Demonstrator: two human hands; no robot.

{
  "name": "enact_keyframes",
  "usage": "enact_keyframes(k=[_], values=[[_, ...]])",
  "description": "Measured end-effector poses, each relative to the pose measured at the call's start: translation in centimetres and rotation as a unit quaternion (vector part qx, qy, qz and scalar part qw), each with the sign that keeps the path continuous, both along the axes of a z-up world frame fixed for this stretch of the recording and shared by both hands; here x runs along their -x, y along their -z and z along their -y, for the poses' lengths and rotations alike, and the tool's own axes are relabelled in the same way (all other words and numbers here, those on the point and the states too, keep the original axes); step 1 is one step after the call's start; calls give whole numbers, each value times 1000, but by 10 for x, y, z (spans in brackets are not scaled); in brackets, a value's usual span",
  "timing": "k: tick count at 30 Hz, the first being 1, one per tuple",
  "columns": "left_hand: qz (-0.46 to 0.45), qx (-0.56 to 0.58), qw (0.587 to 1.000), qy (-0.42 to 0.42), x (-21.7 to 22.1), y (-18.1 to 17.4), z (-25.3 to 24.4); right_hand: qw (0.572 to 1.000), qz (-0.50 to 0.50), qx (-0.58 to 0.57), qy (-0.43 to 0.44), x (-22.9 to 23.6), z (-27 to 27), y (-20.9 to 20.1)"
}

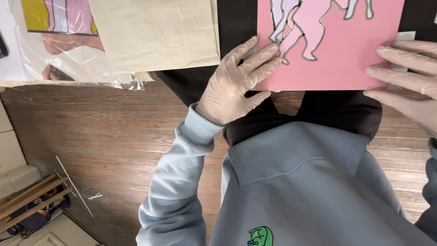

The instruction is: Preparing an art print by attaching backing materials and cleaning the surface.

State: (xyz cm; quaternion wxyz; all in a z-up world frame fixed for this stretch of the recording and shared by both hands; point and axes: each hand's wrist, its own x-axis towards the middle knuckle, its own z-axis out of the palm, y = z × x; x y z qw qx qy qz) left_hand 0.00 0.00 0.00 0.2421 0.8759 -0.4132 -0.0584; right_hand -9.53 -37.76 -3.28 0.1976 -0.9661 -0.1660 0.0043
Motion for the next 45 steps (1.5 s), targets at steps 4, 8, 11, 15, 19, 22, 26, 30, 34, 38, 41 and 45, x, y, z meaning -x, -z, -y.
enact_keyframes(k=[4, 8, 11, 15, 19, 22, 26, 30, 34, 38, 41, 45], values=[[-3, -7, 1000, -1, 0, -1, 1, 1000, 9, -23, 4, -6, -8, -15], [-5, -3, 1000, -8, -1, -5, 0, 996, 58, -62, -31, -13, -13, -25], [-6, 4, 1000, -10, -1, -5, 0, 995, 69, -68, -32, -14, -16, -36], [-5, 20, 1000, -15, -1, -4, -1, 994, 104, -29, -21, -18, -29, -57], [-29, 10, 999, -10, -3, -12, 1, 992, 115, -38, -39, -18, -24, -53], [-32, 8, 999, -14, -3, -12, 1, 991, 116, -45, -41, -18, -24, -52], [-27, -9, 999, -17, -2, -13, 0, 994, 97, -40, -22, -16, -26, -53], [-29, -1, 1000, -11, -3, -11, 0, 994, 97, -41, -8, -17, -29, -54], [-30, 0, 1000, -4, -3, -13, 1, 995, 80, -55, -1, -16, -28, -55], [-17, -22, 1000, -7, -4, -22, 6, 997, 71, -34, -9, -18, -26, -57], [-17, -22, 1000, -4, -5, -25, 5, 994, 86, -58, -30, -19, -21, -49], [-14, -20, 1000, 0, -5, -26, 4, 992, 111, -49, -42, -19, -21, -47]])
